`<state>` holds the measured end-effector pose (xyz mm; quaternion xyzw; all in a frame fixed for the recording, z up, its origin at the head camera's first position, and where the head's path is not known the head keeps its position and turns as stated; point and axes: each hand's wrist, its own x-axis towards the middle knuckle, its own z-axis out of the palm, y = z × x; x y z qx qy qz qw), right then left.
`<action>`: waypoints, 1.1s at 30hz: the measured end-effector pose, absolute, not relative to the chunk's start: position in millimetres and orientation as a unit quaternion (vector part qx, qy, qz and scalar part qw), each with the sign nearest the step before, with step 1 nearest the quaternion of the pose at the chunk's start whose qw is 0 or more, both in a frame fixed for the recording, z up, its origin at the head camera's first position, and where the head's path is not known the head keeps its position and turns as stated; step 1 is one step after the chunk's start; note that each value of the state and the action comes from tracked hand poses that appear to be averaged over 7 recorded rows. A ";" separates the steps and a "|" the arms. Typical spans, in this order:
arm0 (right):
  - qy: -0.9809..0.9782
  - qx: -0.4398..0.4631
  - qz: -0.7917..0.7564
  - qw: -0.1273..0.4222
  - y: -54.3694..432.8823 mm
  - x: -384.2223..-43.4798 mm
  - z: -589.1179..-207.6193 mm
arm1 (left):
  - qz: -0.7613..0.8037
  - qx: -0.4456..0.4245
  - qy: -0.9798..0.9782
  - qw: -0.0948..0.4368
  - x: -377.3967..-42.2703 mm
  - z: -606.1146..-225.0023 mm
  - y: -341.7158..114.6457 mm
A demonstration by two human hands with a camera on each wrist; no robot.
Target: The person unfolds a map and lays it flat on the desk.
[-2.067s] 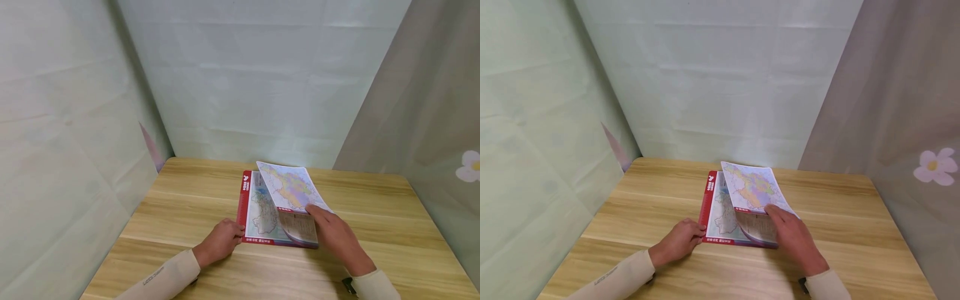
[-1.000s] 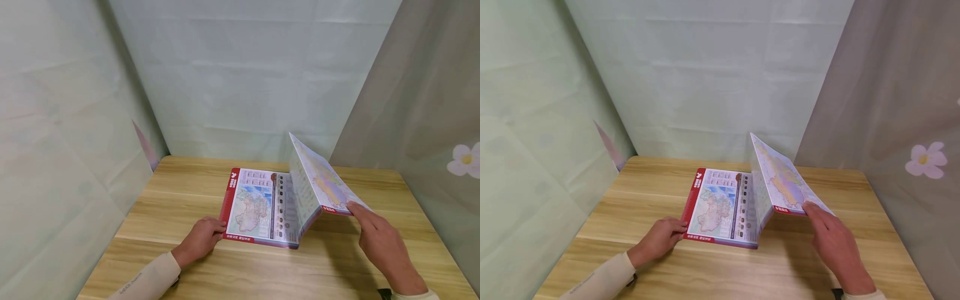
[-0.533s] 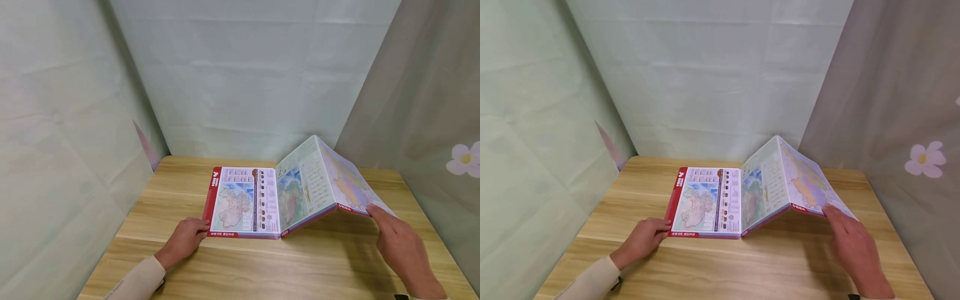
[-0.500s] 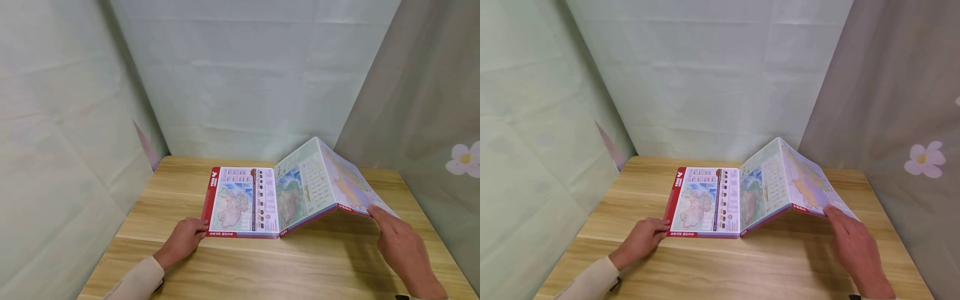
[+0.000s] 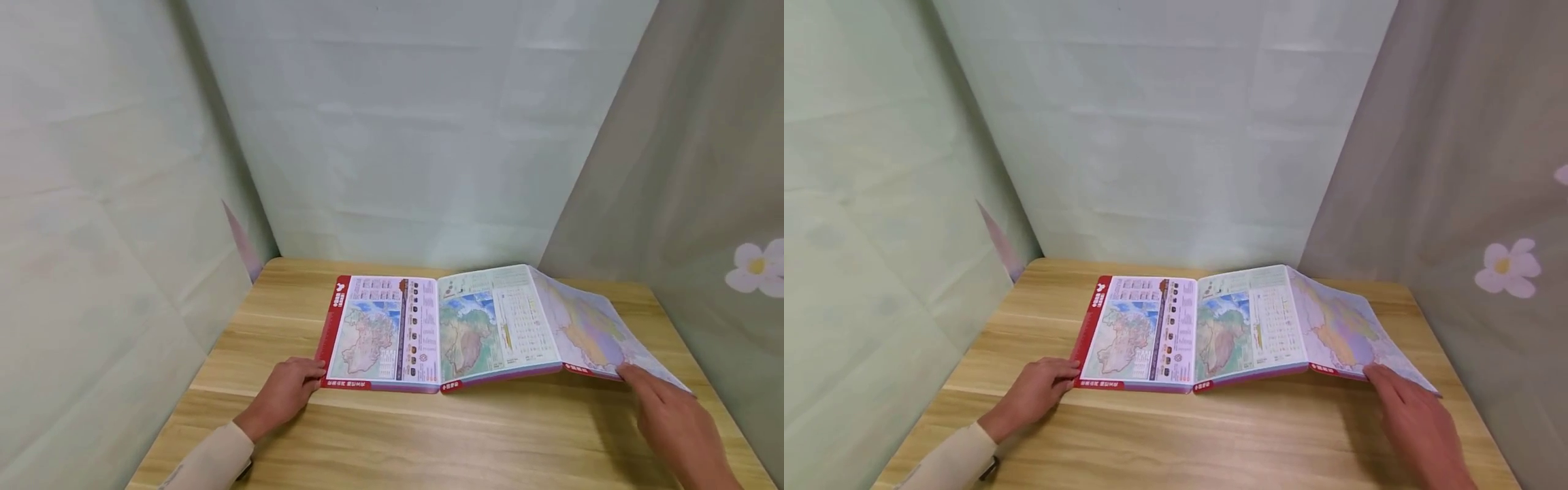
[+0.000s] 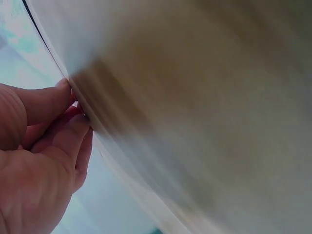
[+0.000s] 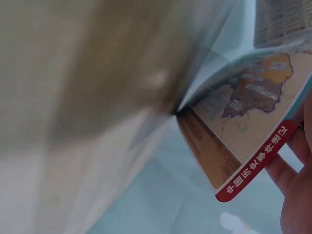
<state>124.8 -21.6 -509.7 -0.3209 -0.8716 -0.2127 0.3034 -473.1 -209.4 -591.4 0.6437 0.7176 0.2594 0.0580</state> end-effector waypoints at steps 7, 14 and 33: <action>-0.894 -0.321 -0.212 0.231 -32.7 146.2 -527.2 | 0.284 0.635 0.713 0.084 -492.8 -591.5 -207.4; -0.899 -0.351 -0.200 0.170 -41.2 155.0 -530.9 | 0.286 0.615 0.724 0.129 -501.5 -590.5 -208.4; -0.882 -0.448 -0.085 0.119 -49.7 147.9 -525.4 | 0.267 0.607 0.738 0.128 -487.6 -589.2 -215.8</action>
